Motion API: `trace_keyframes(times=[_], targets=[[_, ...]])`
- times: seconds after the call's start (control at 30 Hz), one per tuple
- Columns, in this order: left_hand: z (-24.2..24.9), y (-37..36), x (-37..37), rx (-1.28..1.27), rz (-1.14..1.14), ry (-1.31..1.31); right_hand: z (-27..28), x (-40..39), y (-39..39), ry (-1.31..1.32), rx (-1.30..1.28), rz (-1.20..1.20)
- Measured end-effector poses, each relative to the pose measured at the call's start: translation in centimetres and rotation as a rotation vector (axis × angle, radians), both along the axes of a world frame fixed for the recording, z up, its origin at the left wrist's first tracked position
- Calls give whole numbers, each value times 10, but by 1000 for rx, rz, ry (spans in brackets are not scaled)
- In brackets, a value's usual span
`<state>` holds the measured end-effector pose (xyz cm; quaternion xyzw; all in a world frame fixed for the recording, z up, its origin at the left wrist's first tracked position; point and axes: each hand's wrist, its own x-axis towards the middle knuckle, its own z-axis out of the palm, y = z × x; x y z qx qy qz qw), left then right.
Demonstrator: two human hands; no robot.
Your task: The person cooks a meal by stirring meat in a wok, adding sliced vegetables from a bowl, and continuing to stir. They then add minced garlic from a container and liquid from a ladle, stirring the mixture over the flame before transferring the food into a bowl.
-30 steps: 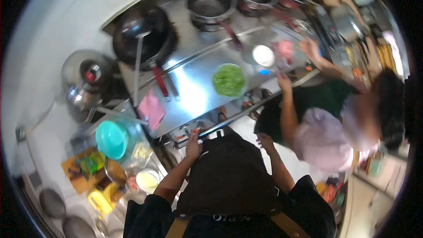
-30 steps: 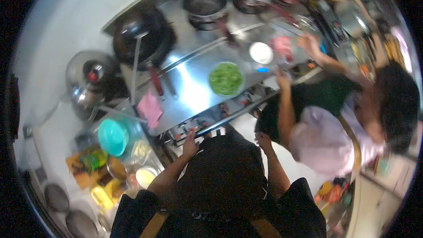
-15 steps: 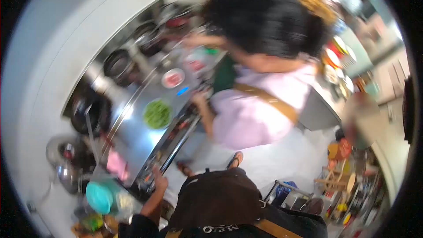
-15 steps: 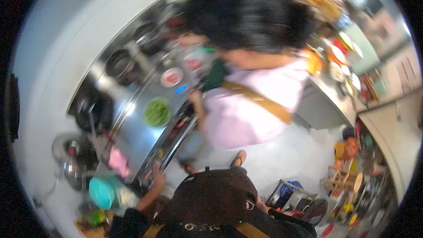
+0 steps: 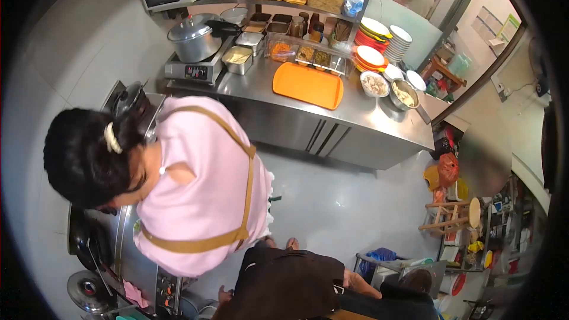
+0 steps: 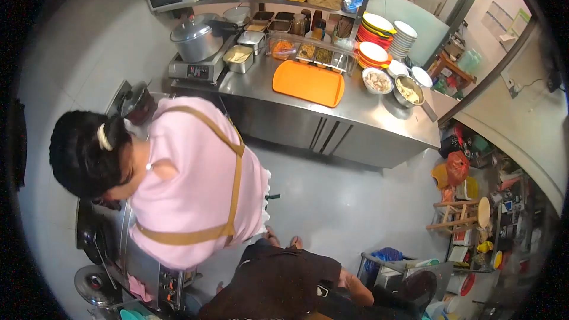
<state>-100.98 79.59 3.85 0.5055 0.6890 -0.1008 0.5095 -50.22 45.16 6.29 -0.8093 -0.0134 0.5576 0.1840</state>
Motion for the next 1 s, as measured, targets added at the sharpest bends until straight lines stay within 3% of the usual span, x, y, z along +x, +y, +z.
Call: trace_keyframes(times=[0.13,0.23,0.3,0.37,0.43,0.47,0.5,0.53,0.6,0.7,0.8,0.9,0.97,1.0], targets=[[-2,9,69,-30,-19,-66,-20,55,-7,19,-105,38],[-10,24,113,-25,-24,-115,-21,99,28,15,-123,131],[-14,35,141,-20,-12,-146,-32,142,70,-18,-87,291],[-12,38,154,-17,20,-166,-53,199,129,-163,13,677],[0,28,164,-25,104,-160,-72,256,209,-421,118,970],[6,21,168,-30,159,-150,-50,268,261,-606,44,737],[11,13,173,-38,220,-137,-11,276,322,-720,145,637],[18,3,179,-48,275,-129,-10,292,378,-765,301,574],[20,-10,199,-60,379,-106,29,294,499,-748,609,584],[35,-25,247,-83,522,-70,86,267,673,-587,833,703],[48,-47,304,-95,606,-61,90,229,805,-511,957,873],[45,9,326,49,600,-65,71,191,900,-487,1002,1213],[54,131,317,299,558,-39,56,168,937,-500,1087,1362],[60,213,305,450,534,-18,49,158,945,-378,1188,1330]])
